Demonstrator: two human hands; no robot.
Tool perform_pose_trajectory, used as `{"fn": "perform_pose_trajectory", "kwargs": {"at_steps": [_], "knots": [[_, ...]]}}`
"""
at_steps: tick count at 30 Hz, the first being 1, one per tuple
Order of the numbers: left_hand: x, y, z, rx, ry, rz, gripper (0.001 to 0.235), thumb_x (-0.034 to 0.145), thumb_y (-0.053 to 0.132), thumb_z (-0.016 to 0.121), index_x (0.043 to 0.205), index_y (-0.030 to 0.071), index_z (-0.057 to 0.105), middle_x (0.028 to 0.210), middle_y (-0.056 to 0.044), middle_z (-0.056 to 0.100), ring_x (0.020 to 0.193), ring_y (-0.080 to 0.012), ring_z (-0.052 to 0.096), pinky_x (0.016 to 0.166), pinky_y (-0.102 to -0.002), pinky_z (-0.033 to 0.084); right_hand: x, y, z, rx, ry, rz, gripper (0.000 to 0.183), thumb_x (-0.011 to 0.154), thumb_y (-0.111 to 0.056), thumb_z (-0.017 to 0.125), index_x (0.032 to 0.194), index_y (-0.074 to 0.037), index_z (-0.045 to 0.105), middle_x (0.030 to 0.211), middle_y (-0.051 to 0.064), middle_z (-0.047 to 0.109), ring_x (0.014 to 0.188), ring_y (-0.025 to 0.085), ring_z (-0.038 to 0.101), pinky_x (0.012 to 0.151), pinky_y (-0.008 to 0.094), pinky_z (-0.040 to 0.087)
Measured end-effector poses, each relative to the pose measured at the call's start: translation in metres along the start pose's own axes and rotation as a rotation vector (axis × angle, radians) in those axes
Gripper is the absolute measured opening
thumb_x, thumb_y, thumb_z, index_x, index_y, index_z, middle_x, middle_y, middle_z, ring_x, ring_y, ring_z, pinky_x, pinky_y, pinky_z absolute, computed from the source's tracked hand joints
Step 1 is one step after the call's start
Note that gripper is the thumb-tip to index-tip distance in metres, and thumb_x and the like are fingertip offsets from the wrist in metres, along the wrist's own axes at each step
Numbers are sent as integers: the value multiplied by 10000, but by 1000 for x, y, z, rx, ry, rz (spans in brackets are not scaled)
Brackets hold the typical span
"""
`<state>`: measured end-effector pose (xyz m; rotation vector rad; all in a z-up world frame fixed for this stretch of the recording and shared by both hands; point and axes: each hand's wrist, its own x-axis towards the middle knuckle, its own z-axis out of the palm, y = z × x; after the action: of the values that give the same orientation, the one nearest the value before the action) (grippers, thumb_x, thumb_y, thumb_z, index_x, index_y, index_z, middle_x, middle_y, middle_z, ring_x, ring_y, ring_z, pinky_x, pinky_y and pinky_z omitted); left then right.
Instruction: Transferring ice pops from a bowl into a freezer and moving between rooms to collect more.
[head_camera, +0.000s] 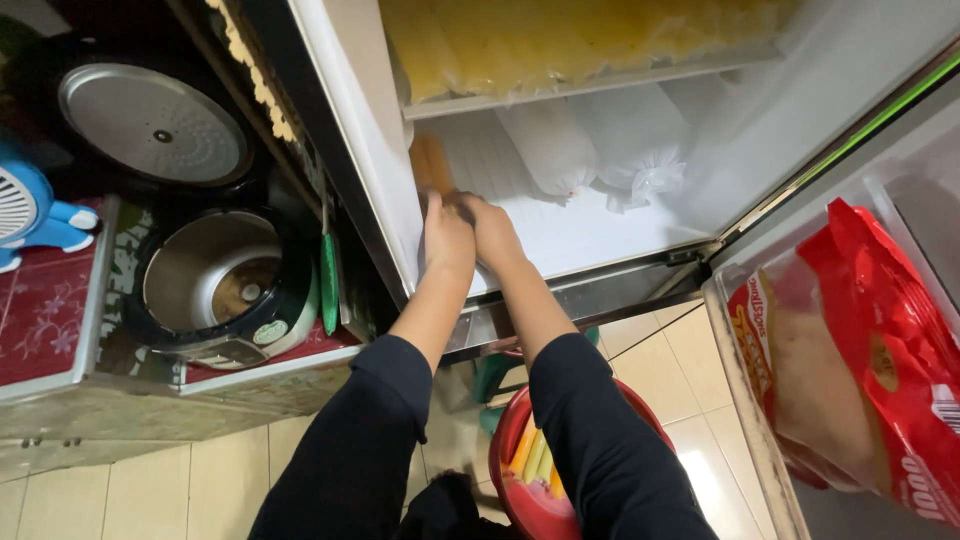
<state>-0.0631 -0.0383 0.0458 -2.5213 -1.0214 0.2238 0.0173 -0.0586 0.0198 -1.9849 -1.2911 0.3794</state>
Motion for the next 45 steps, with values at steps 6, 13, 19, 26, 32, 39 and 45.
{"fn": "perform_pose_trajectory", "kwargs": {"at_steps": [6, 13, 19, 26, 32, 39, 45], "knots": [[10, 2, 26, -75, 226, -80, 394, 1038, 40, 359, 1271, 69, 674, 1312, -95, 685, 1302, -233, 568, 1235, -554, -23, -11, -6, -5, -35, -36, 4, 359, 1024, -184, 470, 1356, -158, 604, 1314, 131, 680, 1279, 323, 607, 1193, 468, 387], [-35, 46, 24, -342, 620, -38, 417, 1013, 44, 398, 1385, 7, 583, 1389, -189, 624, 1384, -299, 505, 1227, -563, 126, -82, 23, -28, 45, 107, -225, 526, 985, -33, 556, 1495, 38, 448, 1511, 270, 490, 1446, 387, 419, 1262, 551, 91], [-167, 142, 49, -853, 469, 332, 604, 976, 61, 545, 1555, 93, 378, 1639, -215, 286, 1504, -346, 307, 1144, -619, 227, -267, 125, -33, 136, 484, -48, 375, 1010, 6, 540, 1379, -19, 604, 1314, 190, 659, 1261, 361, 595, 1130, 473, 423], [-257, 285, 288, -881, -524, 437, 636, 937, 286, 535, 1555, 289, 384, 1612, 49, 375, 1375, -229, 522, 1057, -513, 363, -485, 389, 132, 178, 206, 1076, 550, 870, -349, 780, 1380, -244, 602, 1304, 82, 684, 1306, 255, 588, 1125, 401, 474], [-302, 360, 406, -791, -501, 474, 495, 886, 368, 552, 1380, 369, 577, 1338, 99, 616, 1221, -184, 643, 1012, -454, 436, -497, 421, 166, 389, 147, 1188, 779, 845, -332, 817, 1482, -103, 431, 1288, 189, 672, 1134, 287, 704, 1036, 435, 549], [-303, 317, 339, -1045, -434, 504, 411, 907, 170, 556, 1311, 159, 630, 1357, -118, 625, 1257, -341, 622, 1031, -464, 496, -473, 413, 173, 402, 69, 1203, 932, 800, -337, 817, 1519, 37, 356, 1413, 242, 569, 1331, 338, 568, 1152, 446, 447], [-294, 316, 334, -1134, -589, 329, 453, 929, 230, 562, 1376, 165, 598, 1391, -141, 609, 1257, -336, 625, 1029, -471, 541, -462, 419, 190, 502, 98, 1266, 326, 763, -241, 809, 952, 4, 707, 638, 111, 723, 521, 263, 719, 537, 338, 577]]}}
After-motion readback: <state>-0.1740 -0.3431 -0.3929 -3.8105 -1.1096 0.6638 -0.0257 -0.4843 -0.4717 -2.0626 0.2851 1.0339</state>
